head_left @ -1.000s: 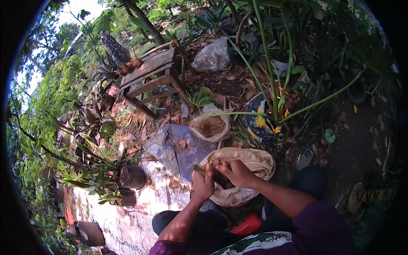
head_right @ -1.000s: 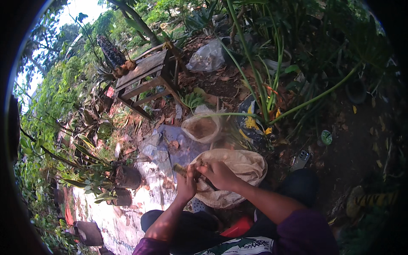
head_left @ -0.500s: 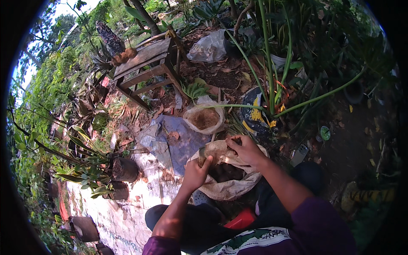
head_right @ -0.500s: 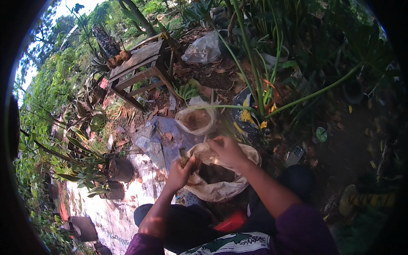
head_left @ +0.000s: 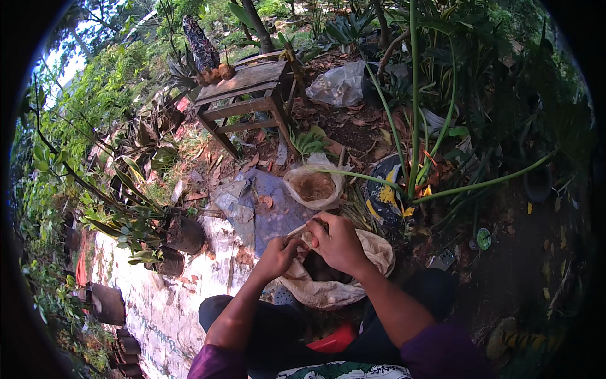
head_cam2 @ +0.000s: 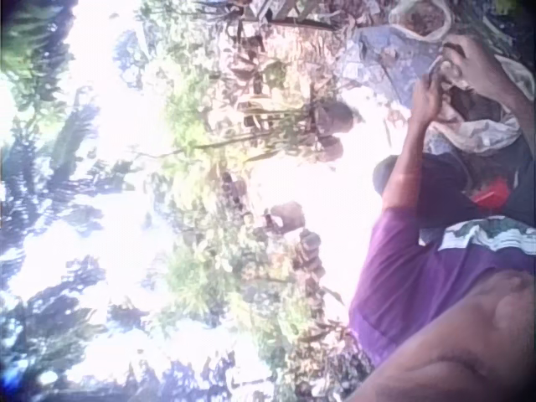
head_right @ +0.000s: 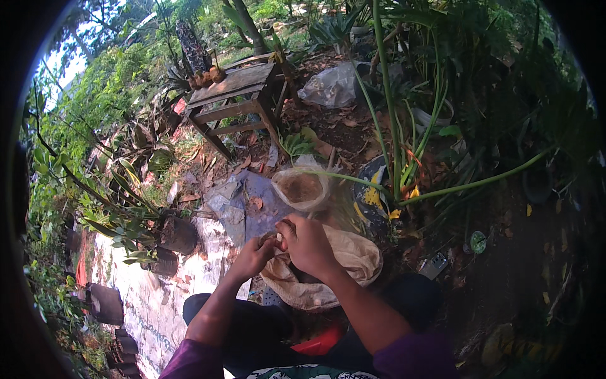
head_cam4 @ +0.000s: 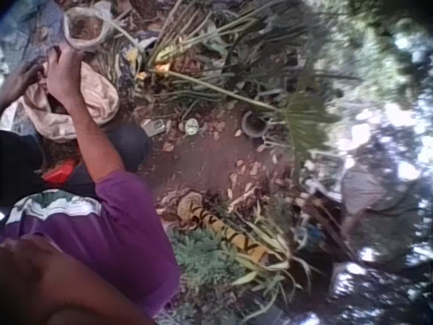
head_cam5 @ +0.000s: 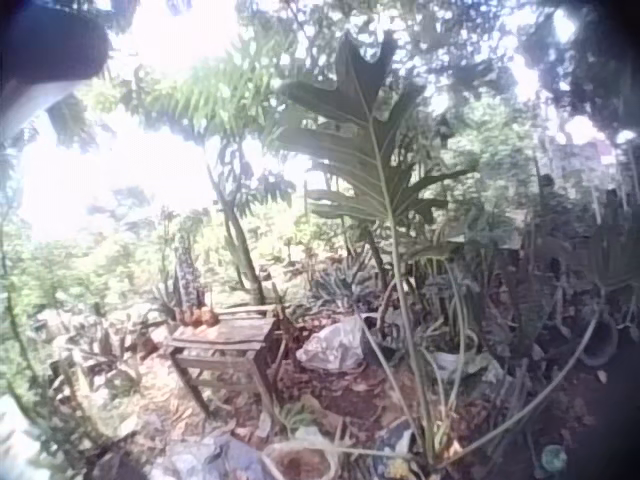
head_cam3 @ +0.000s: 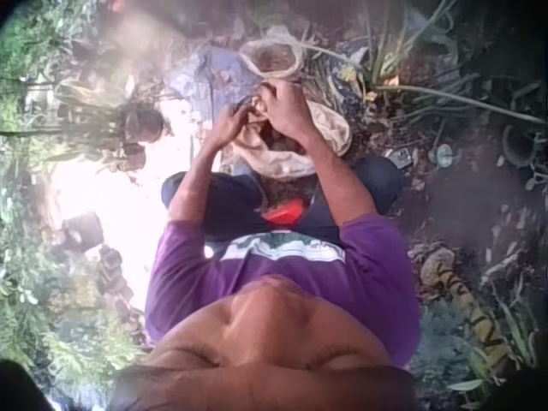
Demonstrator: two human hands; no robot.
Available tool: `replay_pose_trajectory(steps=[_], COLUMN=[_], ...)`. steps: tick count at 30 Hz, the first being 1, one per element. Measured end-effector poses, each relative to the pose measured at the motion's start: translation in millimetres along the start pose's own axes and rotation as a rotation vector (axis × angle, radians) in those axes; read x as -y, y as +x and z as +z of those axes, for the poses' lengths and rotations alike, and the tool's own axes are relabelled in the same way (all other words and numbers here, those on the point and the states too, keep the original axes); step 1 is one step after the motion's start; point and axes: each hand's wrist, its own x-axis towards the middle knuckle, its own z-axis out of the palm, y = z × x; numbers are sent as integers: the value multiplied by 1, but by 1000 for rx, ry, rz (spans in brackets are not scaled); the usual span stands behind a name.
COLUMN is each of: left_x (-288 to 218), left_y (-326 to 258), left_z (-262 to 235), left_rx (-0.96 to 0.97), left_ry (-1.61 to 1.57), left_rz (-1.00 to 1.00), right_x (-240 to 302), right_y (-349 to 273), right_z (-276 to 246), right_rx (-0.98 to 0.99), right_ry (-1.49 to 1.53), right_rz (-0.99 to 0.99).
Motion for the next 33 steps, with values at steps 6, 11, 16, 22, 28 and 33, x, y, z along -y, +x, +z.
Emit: replay_pose_trajectory(steps=[6,11,16,22,28,33], left_x=[-68,-91,-73,-20,23,32], left_y=[-4,2,11,8,-5,-8], left_z=[-29,-41,-48,-75,-103,-116], left_rx=[-306,-460,-365,-404,-497,-523], left_ry=[-113,-299,-871,-937,-998,-1148], left_rz=[-26,29,76,8,-152,-40], right_x=[25,24,26,17,-4,-9], right_y=[20,40,38,30,26,29], right_z=[2,-8,-13,-12,-26,-23], right_rx=[-124,-60,58,146,47,-49], right_ry=[314,753,589,539,289,420], right_rz=[-148,-75,-128,15,85,83])
